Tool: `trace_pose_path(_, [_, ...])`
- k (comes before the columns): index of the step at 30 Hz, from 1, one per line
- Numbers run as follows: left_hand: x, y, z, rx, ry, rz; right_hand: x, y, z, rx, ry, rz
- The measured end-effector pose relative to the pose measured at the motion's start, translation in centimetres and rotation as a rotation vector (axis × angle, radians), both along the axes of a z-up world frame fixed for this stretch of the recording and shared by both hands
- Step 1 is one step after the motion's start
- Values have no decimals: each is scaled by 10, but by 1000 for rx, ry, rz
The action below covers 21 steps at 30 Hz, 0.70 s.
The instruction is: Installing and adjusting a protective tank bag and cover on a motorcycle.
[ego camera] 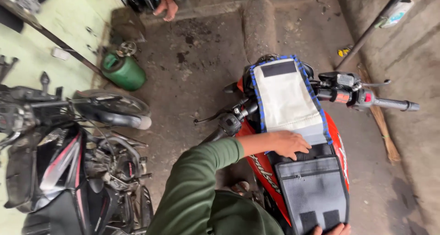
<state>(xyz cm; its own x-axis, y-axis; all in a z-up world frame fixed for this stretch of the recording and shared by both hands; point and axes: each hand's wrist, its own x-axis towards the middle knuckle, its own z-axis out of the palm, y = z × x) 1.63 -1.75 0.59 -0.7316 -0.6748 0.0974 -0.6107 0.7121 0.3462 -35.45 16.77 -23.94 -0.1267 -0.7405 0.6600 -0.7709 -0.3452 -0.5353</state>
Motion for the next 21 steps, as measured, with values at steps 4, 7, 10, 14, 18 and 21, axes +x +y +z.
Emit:
trace_pose_path(4, [-11, -27, -18, 56, 20, -162, 32, 30, 152, 165, 66, 191])
trace_pose_path(7, [-6, -55, -60, 61, 257, -335, 42, 34, 189, 351, 188, 155])
trace_pose_path(10, [0, -41, -1, 88, 95, -293, 48, 37, 224, 457, 166, 120])
trace_pose_path(14, [10, -39, 36, 64, 45, -300, 41, 37, 234, 504, 194, 55])
trace_pose_path(18, [9, -35, 66, 80, -114, -239, 53, 24, 277, 633, 340, 20])
trace_pose_path(21, [8, -36, 77, 78, -186, -251, 78, 3, 317, 621, 373, -44])
